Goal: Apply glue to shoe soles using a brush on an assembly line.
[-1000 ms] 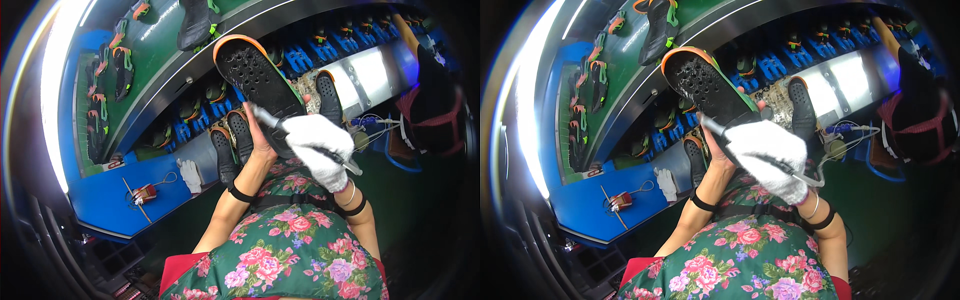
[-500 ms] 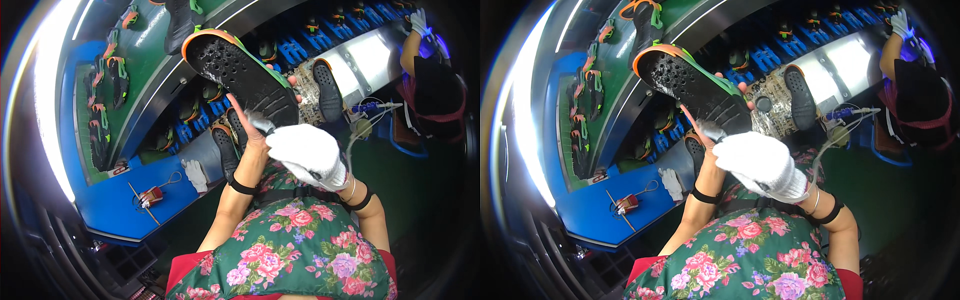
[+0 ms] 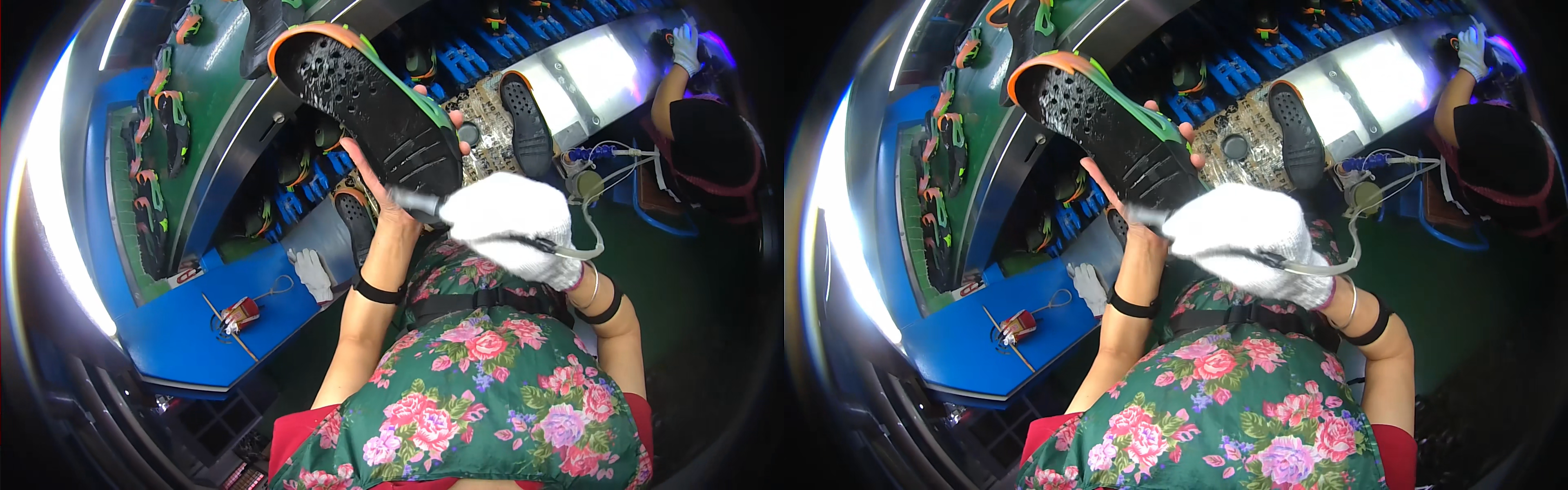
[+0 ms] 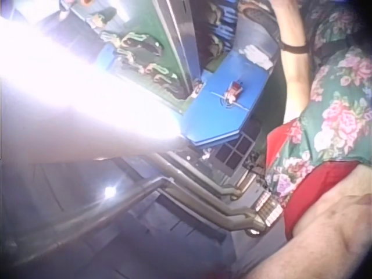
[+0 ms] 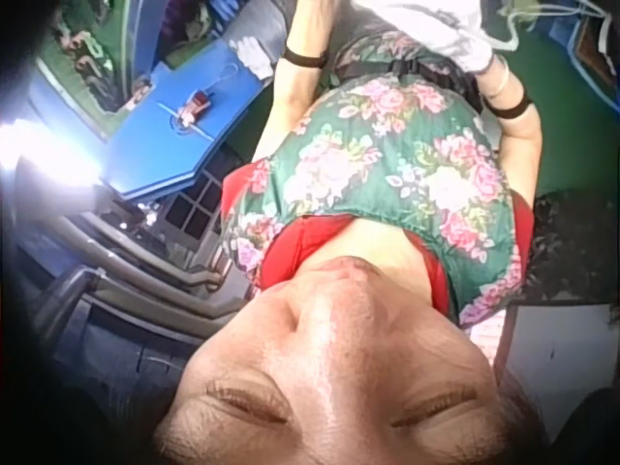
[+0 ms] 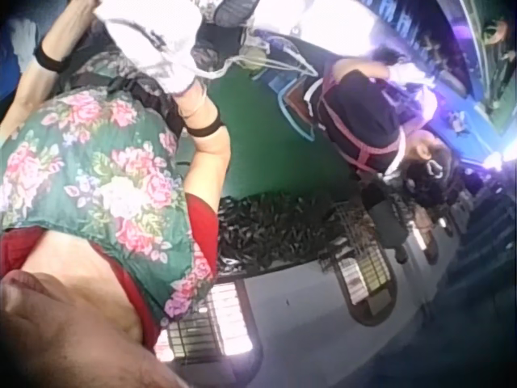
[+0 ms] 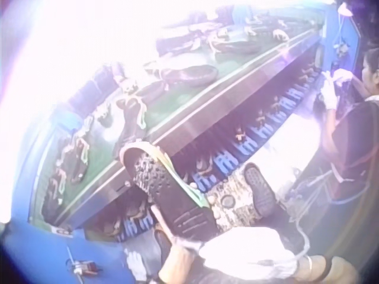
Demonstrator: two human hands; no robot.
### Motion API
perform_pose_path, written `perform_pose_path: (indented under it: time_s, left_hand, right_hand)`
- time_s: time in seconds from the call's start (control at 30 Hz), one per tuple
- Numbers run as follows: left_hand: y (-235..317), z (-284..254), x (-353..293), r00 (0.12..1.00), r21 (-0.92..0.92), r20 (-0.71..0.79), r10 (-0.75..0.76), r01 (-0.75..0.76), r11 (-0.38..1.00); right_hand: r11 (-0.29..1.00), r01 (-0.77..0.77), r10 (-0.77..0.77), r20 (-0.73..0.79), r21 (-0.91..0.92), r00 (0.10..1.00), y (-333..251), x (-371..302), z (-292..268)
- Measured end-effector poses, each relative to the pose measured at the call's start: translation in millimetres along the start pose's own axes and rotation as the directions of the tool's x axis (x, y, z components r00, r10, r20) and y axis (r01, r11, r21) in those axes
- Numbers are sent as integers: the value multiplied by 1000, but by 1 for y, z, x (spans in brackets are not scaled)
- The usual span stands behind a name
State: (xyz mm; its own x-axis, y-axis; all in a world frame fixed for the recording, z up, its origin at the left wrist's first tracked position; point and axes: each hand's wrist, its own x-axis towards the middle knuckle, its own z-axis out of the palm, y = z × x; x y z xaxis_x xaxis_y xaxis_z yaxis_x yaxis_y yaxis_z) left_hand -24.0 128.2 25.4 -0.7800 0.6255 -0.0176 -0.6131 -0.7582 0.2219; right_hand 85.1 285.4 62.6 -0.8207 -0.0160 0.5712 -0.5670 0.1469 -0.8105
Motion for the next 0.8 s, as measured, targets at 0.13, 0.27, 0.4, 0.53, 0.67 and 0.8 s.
perform_pose_path:
  time_s: [0.13,0.27,0.4,0.53,0.67,0.8]
  left_hand:
    - [4,2,3,996,50,80,-42,38,998]
    - [10,0,0,987,24,118,-110,108,994]
    - [16,-6,-2,978,78,112,-177,169,982]
    - [21,-12,-7,958,180,-78,-275,285,942]
    - [31,-23,-14,909,186,-57,-412,415,890]
    - [38,-26,-17,888,324,-269,-373,449,833]
  right_hand:
    - [974,127,-96,166,-187,981,-5,-11,12]
    - [956,-174,152,108,238,983,-14,0,3]
    - [988,58,-39,133,-144,990,-2,-4,2]
    - [990,90,-64,229,-106,971,-12,-15,11]
    - [958,-226,181,240,175,954,-17,-4,-3]
    - [988,68,-27,287,-136,958,-15,2,-11]
